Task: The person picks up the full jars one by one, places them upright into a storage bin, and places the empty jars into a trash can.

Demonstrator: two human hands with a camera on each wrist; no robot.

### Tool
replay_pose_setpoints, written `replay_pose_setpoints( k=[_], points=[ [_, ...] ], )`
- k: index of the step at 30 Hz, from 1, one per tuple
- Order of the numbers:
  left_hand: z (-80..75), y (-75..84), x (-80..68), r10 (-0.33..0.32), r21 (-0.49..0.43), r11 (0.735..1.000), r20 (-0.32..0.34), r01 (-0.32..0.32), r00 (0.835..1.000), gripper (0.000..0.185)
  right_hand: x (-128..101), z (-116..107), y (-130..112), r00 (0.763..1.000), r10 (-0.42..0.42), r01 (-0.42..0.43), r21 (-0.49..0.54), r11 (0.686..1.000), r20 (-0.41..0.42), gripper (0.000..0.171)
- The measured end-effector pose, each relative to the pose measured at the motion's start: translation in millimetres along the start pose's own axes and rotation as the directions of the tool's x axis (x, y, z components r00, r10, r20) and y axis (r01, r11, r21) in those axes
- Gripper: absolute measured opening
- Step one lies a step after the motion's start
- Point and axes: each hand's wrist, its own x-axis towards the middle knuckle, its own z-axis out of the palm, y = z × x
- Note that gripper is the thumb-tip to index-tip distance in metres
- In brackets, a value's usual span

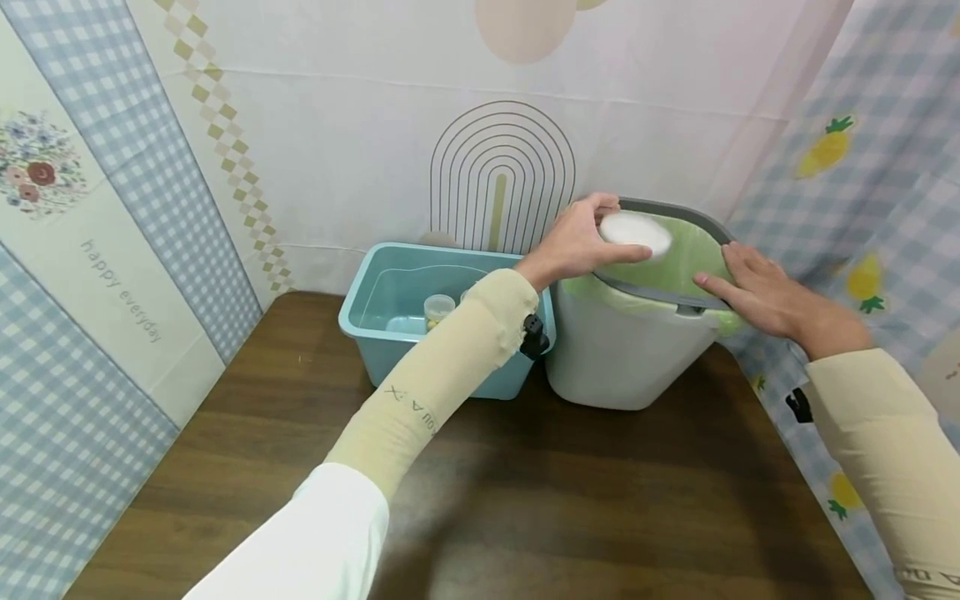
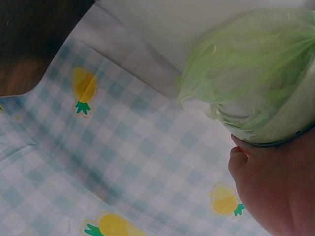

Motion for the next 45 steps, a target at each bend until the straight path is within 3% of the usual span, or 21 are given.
replay_pose_setpoints(
  k=[4, 13, 19, 26, 31, 38, 45],
  points=[
    [-3.4, -1.9, -8.1, -0.010, -0.031, 0.999, 0.018, 0.010, 1.000, 0.095, 1, -1, -1, 1.000, -0.006, 0.006, 0.001, 1.000, -0.001, 0.096],
    [-28.1, -7.6, -33.0, 0.039, 0.120, 0.992, 0.027, -0.042, 0.999, 0.089, 0, 0, 0, 1.000, -0.016, 0.016, 0.002, 1.000, 0.001, 0.095],
    [-55.8, -11.5, -56.9, 0.065, 0.316, 0.945, 0.054, -0.079, 0.996, 0.091, 0, -1, 0, 1.000, -0.015, 0.015, 0.006, 1.000, 0.006, 0.095],
    [-83.5, -14.8, -86.7, 0.022, 0.401, 0.914, 0.105, -0.063, 0.994, 0.092, 1, 0, 2, 1.000, -0.025, 0.025, 0.007, 1.000, -0.002, 0.095],
    [-99.1, -21.3, -107.5, -0.005, 0.487, 0.872, 0.112, -0.051, 0.994, 0.092, 1, 0, 2, 1.000, -0.024, 0.024, 0.008, 1.000, -0.004, 0.095],
    [-115.2, -40.5, -136.3, -0.046, 0.565, 0.824, 0.112, -0.026, 0.993, 0.094, -4, 2, 1, 1.000, -0.009, 0.009, 0.009, 1.000, -0.002, 0.096],
    [-121.5, -78.7, -171.3, -0.038, 0.599, 0.801, 0.089, -0.023, 0.995, 0.094, -8, 5, -4, 1.000, -0.019, 0.019, 0.013, 1.000, -0.010, 0.094]
  ],
)
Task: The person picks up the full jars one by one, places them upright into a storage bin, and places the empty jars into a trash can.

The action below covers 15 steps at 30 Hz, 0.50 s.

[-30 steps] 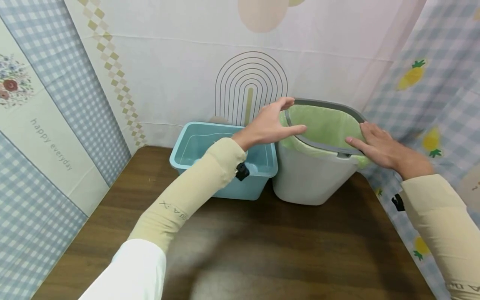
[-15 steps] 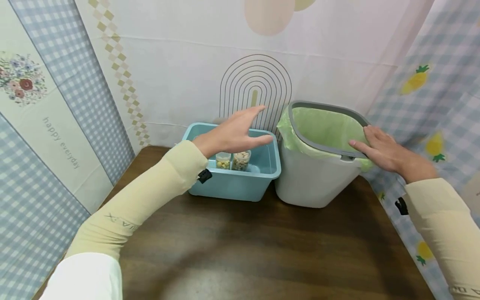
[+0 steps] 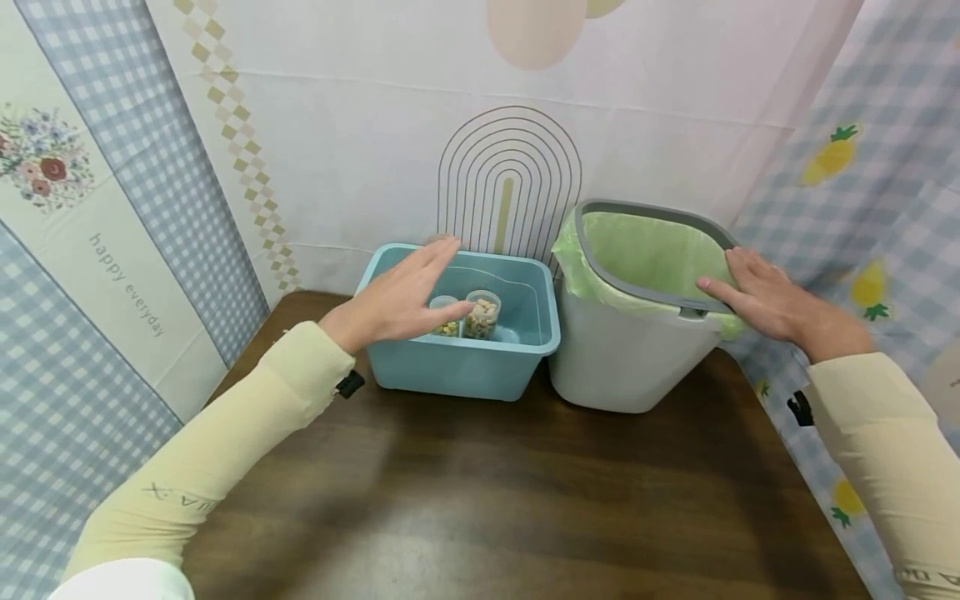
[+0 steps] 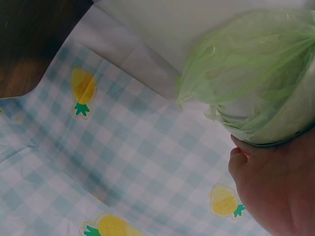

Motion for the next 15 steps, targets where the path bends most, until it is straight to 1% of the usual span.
replay_pose_setpoints(
  k=[5, 8, 11, 15],
  points=[
    [17.2, -24.6, -24.9, -0.002, 0.109, 0.994, -0.020, 0.004, 1.000, 0.093, 2, 2, -1, 1.000, 0.001, -0.001, 0.006, 1.000, 0.005, 0.096],
    [23.9, -35.0, -36.2, -0.013, 0.140, 0.990, -0.025, 0.016, 1.000, 0.091, 2, 2, 1, 1.000, 0.003, -0.003, 0.006, 1.000, -0.001, 0.096],
    [28.9, -43.4, -47.1, -0.038, 0.158, 0.987, -0.023, 0.041, 0.999, 0.091, 2, 1, 2, 1.000, 0.000, 0.000, 0.002, 1.000, -0.009, 0.095],
    [34.8, -53.2, -56.8, -0.063, 0.196, 0.978, -0.012, 0.064, 0.998, 0.091, 2, 1, 4, 1.000, 0.002, -0.002, 0.001, 1.000, -0.013, 0.094]
  ],
)
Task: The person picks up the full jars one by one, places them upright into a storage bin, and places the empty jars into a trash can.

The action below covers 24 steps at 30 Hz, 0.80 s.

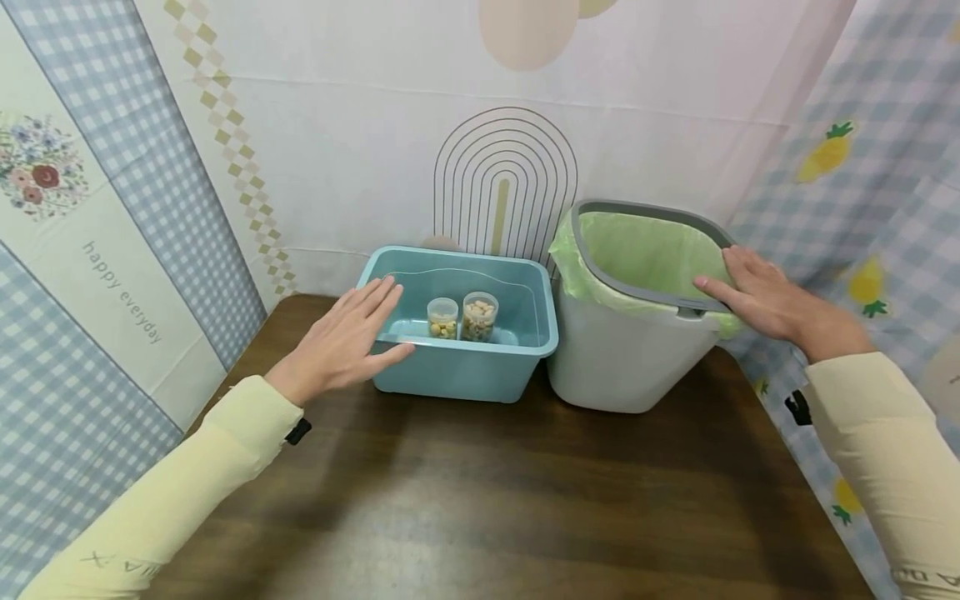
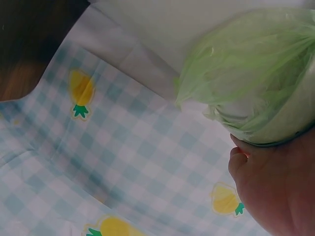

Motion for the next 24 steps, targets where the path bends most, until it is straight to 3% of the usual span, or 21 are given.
replay_pose_setpoints(
  k=[12, 24],
  points=[
    [8.5, -8.7, -1.4, -0.035, 0.018, 0.999, 0.043, 0.034, 0.998, 0.092, -11, 2, 7, 0.999, 0.012, -0.009, 0.053, 0.999, -0.042, 0.092],
    [9.9, -12.7, -5.7, -0.044, -0.001, 0.999, 0.060, 0.044, 0.997, 0.090, -14, -16, -18, 0.998, -0.026, 0.023, -0.048, 0.999, -0.049, 0.092]
  ],
)
